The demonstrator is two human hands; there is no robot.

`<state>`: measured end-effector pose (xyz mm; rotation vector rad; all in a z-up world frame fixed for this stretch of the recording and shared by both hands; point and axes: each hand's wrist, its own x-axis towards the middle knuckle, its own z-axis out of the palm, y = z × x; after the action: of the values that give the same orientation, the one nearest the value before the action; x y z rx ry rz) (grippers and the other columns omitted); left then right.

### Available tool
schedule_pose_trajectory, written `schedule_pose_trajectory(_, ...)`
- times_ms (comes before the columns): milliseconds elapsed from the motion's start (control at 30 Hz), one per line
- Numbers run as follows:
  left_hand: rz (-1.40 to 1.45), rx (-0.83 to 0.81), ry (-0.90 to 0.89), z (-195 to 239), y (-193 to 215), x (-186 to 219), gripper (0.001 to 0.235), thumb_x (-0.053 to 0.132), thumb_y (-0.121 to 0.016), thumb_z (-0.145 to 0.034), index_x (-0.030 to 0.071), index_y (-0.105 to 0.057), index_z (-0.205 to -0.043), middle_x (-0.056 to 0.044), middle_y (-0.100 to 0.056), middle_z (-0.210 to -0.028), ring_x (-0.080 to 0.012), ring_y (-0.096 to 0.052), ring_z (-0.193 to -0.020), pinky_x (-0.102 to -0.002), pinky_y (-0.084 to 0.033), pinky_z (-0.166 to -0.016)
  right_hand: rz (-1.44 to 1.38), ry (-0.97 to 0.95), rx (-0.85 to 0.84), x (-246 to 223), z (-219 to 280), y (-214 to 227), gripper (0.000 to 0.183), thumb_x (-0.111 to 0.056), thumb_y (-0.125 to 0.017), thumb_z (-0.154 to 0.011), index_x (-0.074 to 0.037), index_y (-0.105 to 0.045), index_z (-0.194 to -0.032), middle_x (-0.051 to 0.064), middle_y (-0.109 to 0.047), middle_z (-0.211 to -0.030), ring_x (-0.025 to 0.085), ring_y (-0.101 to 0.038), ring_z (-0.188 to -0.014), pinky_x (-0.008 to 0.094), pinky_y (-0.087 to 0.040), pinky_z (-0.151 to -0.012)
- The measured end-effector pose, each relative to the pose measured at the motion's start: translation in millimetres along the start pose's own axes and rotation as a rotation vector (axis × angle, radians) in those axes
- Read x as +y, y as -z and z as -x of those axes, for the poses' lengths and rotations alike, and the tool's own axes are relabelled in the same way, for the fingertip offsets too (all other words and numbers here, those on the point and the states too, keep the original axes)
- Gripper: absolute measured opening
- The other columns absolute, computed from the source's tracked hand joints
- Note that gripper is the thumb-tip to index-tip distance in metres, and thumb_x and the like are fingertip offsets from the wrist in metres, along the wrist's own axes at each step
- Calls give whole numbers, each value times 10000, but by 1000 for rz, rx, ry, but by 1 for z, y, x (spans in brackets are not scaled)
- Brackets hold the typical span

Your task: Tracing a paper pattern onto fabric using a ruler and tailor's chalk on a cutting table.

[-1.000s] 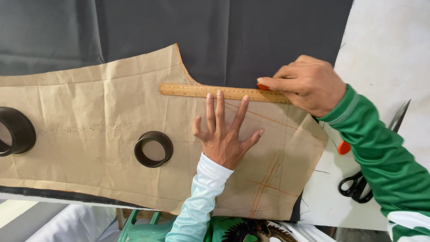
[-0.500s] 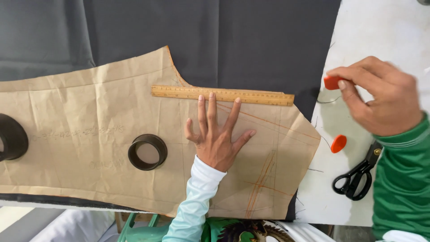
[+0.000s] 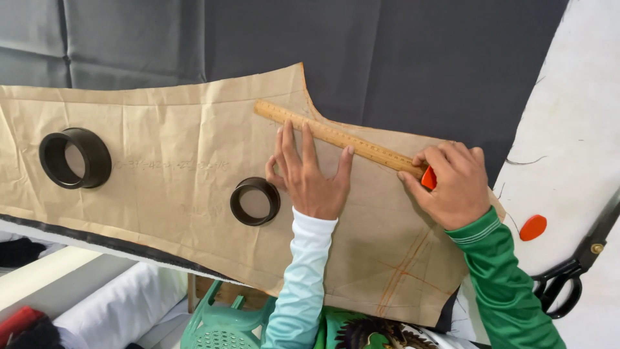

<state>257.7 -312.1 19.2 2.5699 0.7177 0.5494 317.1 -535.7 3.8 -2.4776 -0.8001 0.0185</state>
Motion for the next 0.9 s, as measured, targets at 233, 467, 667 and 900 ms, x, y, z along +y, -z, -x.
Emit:
schedule_pose_trajectory(233, 20, -30, -35, -12, 1, -10, 831, 526, -843, -801, 24, -588, -1413, -218, -490, -1520, -402, -367, -1487, -584, -47, -1135, -14, -15, -6, -7, -5, -2, 288, -354, -829, -849, -179, -679, -1022, 22, -609, -943, 286, -649, -949, 402, -411, -810)
schedule_pose_trajectory(467, 26, -18, -54, -9, -8, -22, 871, 568, -840, -803, 56, -559, -1449, -190, -459, -1559, -412, -342, -1502, -583, -86, -1174, -190, -120, -8, -4, -12, 7, 172, -359, -703, -982, -203, -697, -1052, 12, -491, -868, 303, -621, -932, 392, -431, -820)
schedule_pose_trajectory(667, -215, 36, -73, -11, -2, -17, 751, 696, -641, -896, 172, -585, -1431, -86, -534, -1538, -291, -453, -1473, -521, -230, -1179, -480, -158, -122, -23, -50, 45, 514, -80, -428, -1001, 21, -565, -1485, 108, -454, -991, 220, -461, -901, 351, -408, -897)
schedule_pose_trajectory(900, -231, 87, -83, -12, 0, -16, 756, 730, -541, -889, 167, -609, -1388, -76, -529, -1534, -291, -444, -1466, -544, -227, -1132, -380, -26, 229, -19, -70, 21, 279, -118, -608, -1146, 89, -704, -1306, 211, -657, -1151, 322, -614, -1017, 383, -454, -943)
